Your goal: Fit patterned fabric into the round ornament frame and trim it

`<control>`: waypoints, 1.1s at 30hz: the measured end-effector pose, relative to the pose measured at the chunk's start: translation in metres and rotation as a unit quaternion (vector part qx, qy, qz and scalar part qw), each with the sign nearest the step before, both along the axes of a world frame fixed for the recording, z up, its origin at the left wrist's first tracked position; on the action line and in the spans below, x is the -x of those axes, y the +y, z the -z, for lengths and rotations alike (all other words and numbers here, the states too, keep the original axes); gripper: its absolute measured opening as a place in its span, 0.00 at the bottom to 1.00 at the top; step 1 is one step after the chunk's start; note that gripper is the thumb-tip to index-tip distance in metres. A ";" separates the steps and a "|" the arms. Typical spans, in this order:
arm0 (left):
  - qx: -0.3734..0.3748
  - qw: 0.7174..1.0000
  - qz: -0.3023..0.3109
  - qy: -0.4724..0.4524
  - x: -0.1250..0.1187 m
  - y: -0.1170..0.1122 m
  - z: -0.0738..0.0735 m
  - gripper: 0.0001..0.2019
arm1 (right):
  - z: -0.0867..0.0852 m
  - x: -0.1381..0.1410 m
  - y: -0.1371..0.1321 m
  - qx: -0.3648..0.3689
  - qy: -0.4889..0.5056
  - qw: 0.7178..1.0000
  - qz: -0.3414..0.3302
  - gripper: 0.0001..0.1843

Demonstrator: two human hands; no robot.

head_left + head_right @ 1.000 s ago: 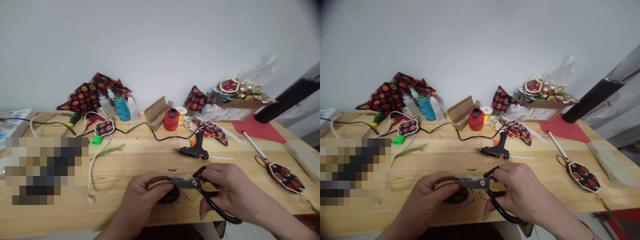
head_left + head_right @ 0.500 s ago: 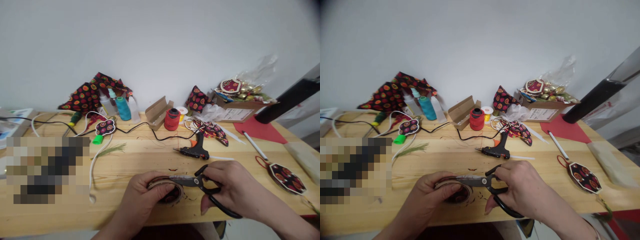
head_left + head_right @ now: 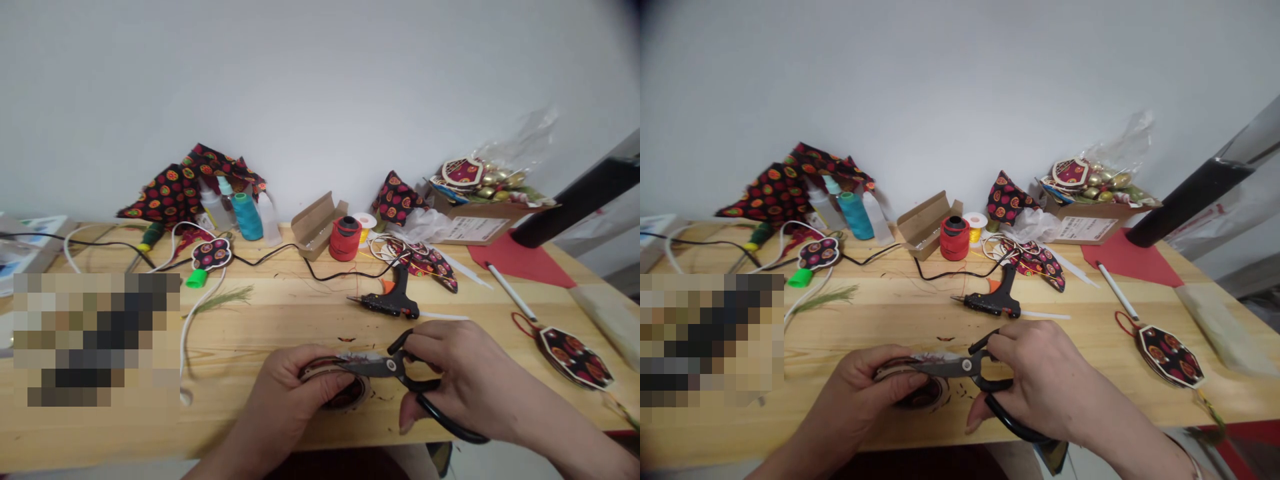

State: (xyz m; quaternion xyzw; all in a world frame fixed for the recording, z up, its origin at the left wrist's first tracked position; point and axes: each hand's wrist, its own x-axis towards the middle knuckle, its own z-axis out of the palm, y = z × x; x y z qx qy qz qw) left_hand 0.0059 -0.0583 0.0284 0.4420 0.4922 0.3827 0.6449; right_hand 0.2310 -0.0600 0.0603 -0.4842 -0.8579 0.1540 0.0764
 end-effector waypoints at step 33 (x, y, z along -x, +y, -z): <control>0.039 0.993 0.108 -0.007 0.004 0.004 0.007 0.04 | -0.003 -0.001 0.002 0.038 -0.045 0.998 -0.009 0.27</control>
